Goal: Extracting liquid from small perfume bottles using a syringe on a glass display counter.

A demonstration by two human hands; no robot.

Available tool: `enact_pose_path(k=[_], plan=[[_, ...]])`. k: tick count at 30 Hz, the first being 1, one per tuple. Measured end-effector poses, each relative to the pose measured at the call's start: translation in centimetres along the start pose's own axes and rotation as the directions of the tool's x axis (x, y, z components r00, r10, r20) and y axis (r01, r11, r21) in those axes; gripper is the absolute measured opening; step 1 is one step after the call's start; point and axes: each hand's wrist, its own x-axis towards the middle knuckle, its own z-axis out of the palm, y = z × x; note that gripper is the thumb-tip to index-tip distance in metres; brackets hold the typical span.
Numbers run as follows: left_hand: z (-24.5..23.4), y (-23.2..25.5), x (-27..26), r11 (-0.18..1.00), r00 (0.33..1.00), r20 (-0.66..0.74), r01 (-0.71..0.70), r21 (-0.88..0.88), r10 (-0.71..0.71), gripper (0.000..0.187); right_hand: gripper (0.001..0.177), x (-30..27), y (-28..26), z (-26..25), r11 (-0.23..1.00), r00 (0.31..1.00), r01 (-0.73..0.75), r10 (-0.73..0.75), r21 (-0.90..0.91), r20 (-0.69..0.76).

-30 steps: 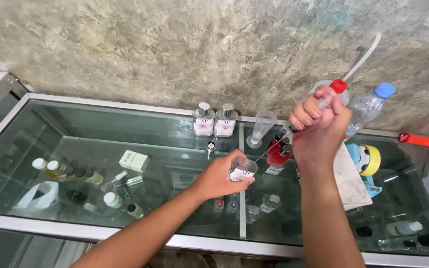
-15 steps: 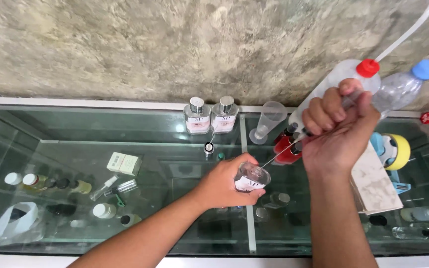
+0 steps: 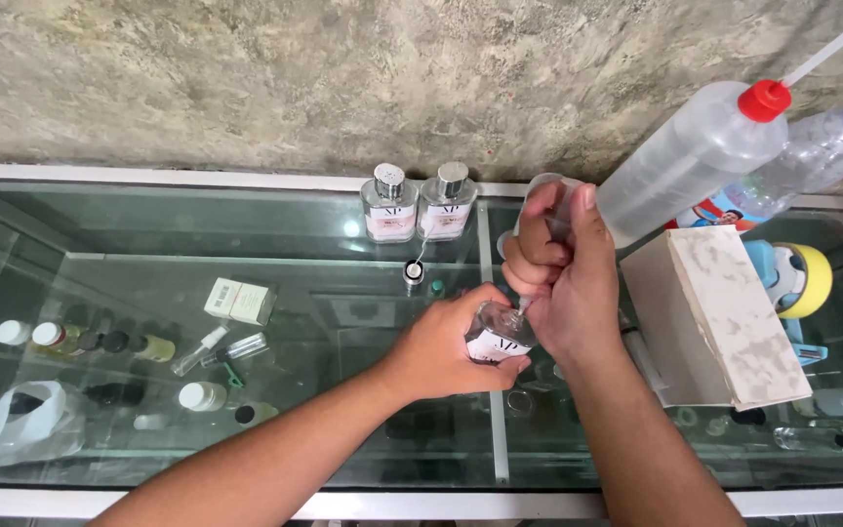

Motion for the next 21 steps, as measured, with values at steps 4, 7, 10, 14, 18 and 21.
enact_pose_path(k=[4,7,10,14,18,21], plan=[[0.1,0.0,-0.2,1.0,1.0,0.007,-0.022,0.006,0.022,0.043,0.045,-0.1,0.0,-0.2,1.0,1.0,-0.014,0.013,0.027,0.011],[0.0,0.2,-0.2,1.0,1.0,0.021,-0.021,0.003,0.021,0.043,0.049,-0.1,-0.1,-0.1,0.998,0.999,-0.039,0.038,0.052,0.006],[-0.1,0.3,0.0,1.0,0.999,0.032,-0.018,-0.002,0.018,0.043,0.052,-0.2,-0.2,0.0,0.998,0.999,-0.052,0.052,0.043,-0.011],[-0.2,0.8,0.0,1.0,1.0,0.03,-0.009,-0.007,0.009,0.043,0.054,0.3,-1.1,0.9,0.999,1.0,-0.009,0.009,-0.048,-0.005],[-0.2,0.9,-0.1,1.0,0.999,0.033,0.021,-0.012,-0.021,0.045,0.052,0.2,-1.6,-0.3,0.999,0.998,-0.017,0.015,-0.027,-0.069],[-0.2,0.7,0.0,1.0,0.999,0.047,0.013,-0.013,-0.012,0.047,0.043,0.3,-1.9,-0.9,0.992,0.999,-0.048,0.047,0.112,0.009]])
